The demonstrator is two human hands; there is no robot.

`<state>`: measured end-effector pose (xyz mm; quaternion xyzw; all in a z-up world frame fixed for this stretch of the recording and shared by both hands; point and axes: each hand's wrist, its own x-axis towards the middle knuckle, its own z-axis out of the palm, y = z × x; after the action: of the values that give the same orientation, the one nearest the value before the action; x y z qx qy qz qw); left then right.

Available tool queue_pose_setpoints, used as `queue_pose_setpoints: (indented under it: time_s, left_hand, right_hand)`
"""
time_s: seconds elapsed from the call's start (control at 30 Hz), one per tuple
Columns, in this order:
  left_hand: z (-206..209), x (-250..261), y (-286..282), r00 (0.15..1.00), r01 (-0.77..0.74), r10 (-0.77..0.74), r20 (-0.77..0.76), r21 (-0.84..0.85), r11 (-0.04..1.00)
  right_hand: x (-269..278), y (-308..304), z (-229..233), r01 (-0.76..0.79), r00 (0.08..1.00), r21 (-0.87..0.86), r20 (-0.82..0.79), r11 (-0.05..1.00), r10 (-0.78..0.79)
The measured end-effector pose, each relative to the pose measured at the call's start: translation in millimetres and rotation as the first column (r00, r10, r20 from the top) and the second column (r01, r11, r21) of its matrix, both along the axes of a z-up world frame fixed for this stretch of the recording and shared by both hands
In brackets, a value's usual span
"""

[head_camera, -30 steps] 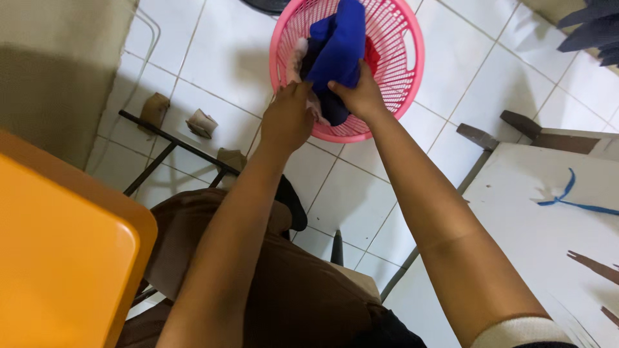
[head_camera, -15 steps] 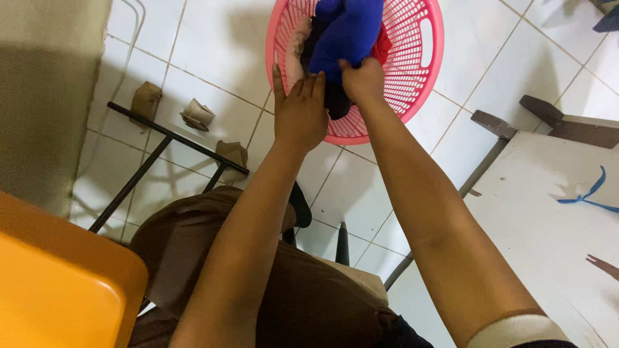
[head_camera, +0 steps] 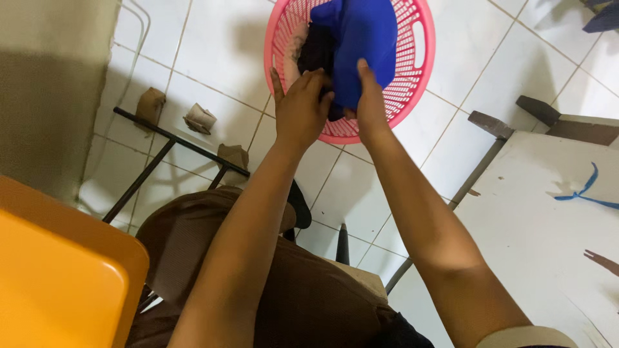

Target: The person uses a lint roller to clean a black garment and then a blue polo shirt on an orange table. The person rolls the sticky roller over the fabric surfaces to remove lint and debris, then folds the black garment and places it aside before continuing with the blue shirt.

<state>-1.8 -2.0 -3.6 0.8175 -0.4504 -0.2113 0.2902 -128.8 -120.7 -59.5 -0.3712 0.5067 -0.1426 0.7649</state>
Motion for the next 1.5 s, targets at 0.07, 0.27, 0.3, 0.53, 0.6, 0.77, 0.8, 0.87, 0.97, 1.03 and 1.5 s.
queue_pose_setpoints:
  time_s: [0.07,0.27,0.3,0.53,0.6,0.77,0.8,0.87,0.97,1.03,1.5]
  left_hand:
    - [-2,-1,-1,0.999,0.02,-0.024,-0.045,-0.106,0.994]
    - [12,-14,3,0.959,0.039,-0.06,-0.278,-0.082,0.996]
    - [17,-15,4,0.95,0.031,-0.021,-0.31,0.028,0.999]
    - [63,-10,-2,0.908,-0.133,0.033,-0.419,-0.211,0.968]
    - [76,-13,-1,0.932,-0.167,0.029,-0.362,-0.355,0.92]
    - [109,-11,6,0.811,-0.277,0.08,-0.579,-0.26,0.925]
    - [115,-9,8,0.807,-0.278,0.086,-0.584,-0.247,0.928]
    - [126,-4,11,0.824,-0.259,0.055,-0.565,-0.287,0.923]
    - [134,-2,16,0.857,-0.28,0.015,-0.515,-0.441,0.853]
    - [137,0,20,0.867,-0.315,0.023,-0.497,-0.513,0.799]
    - [194,-23,59,0.883,-0.126,0.065,-0.465,-0.1,0.987]
  right_hand:
    - [3,12,23,-0.264,0.951,-0.422,-0.264,0.868,0.161]
    - [-2,36,107,-0.388,0.921,-0.722,-0.278,0.572,0.274]
    - [-2,38,118,-0.378,0.922,-0.759,-0.257,0.53,0.289]
    - [-13,29,152,-0.083,0.987,-0.84,0.006,0.536,0.162]
    - [-18,18,153,-0.028,0.994,-0.821,0.039,0.57,0.105]
    - [-16,-10,166,0.2,0.95,-0.626,0.312,0.753,0.006]
    - [-15,-12,171,0.208,0.945,-0.584,0.328,0.785,-0.007]
    - [-15,-12,183,0.213,0.938,-0.582,0.346,0.784,0.002]
    - [-14,-7,199,0.212,0.94,-0.603,0.341,0.769,0.008]
    - [-14,-10,208,0.22,0.941,-0.618,0.338,0.754,0.003]
    - [-14,-6,280,0.2,0.886,-0.889,0.343,0.411,0.312]
